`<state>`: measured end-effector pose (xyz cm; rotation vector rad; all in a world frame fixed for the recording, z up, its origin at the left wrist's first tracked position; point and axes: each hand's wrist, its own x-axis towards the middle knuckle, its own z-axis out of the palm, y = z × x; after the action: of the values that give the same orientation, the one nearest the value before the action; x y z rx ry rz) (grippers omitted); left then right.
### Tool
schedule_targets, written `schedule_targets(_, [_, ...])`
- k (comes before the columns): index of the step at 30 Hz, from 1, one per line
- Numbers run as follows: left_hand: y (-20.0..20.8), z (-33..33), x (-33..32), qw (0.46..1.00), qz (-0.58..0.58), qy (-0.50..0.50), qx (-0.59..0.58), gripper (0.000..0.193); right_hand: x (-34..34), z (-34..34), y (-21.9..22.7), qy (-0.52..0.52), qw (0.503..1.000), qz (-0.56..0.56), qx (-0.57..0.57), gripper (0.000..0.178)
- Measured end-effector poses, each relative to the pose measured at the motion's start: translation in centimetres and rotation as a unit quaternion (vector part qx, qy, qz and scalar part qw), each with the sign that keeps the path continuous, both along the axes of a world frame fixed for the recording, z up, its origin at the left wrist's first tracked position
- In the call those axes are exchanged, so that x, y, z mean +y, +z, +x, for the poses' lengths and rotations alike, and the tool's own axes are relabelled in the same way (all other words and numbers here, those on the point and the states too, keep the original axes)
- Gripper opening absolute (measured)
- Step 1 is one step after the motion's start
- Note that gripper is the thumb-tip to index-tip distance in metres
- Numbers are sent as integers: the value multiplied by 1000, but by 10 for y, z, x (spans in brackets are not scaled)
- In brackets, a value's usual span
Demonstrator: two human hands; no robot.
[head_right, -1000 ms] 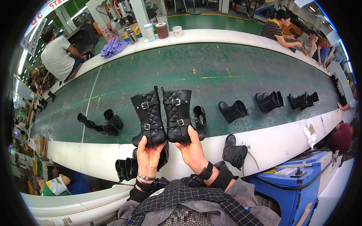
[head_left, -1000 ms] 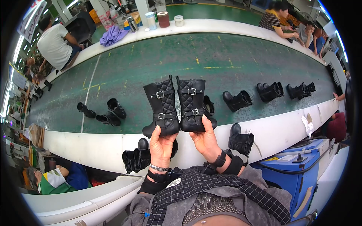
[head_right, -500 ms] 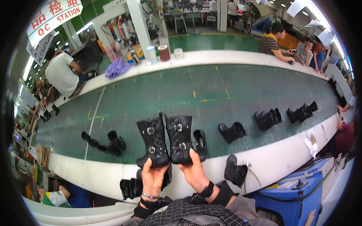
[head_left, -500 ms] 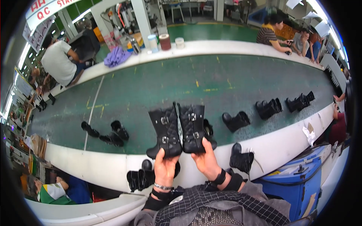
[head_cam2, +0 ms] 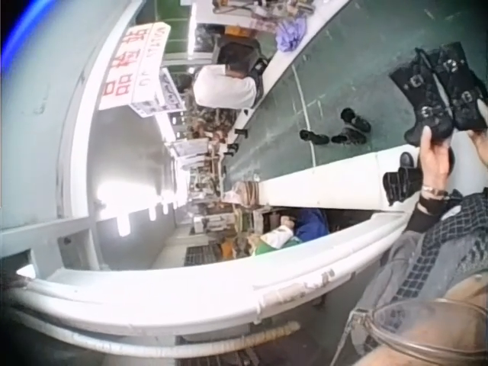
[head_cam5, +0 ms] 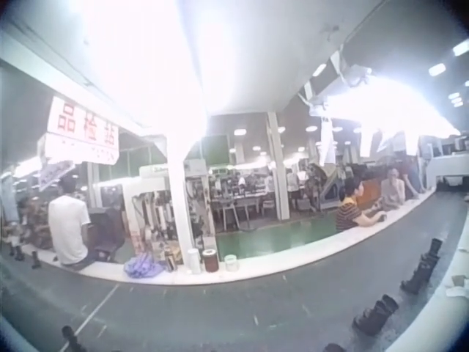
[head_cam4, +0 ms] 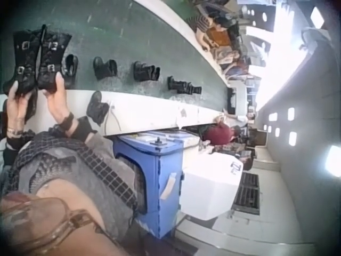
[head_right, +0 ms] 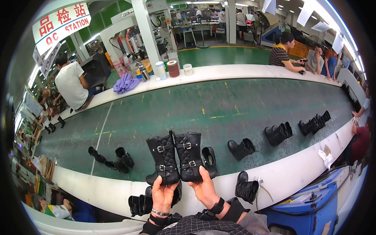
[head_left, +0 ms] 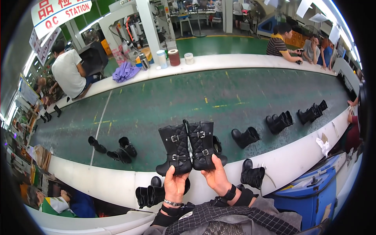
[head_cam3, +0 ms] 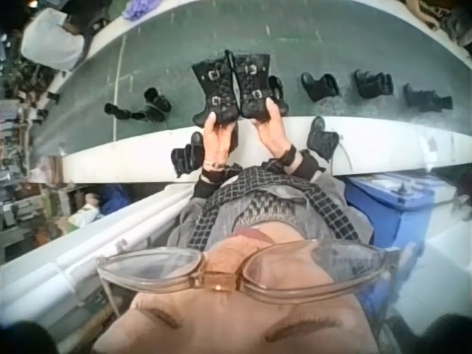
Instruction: The recorder is performing a quality control inspection on pairs of black boots moving along a conveyor belt, checking for symmetry, alignment, and defects.
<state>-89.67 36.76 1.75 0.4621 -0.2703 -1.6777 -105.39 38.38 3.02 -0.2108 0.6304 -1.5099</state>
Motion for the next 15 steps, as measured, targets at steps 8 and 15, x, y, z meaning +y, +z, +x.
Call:
schedule_targets(8, [4,-3,-7,1000,-10,-16,-15,41,-5,-4,0,-2,1000,-1,-11,31])
schedule_targets(15, [2,-1,-3,989,-11,-121,81,44,4,-25,-14,178,981,-9,-79,43])
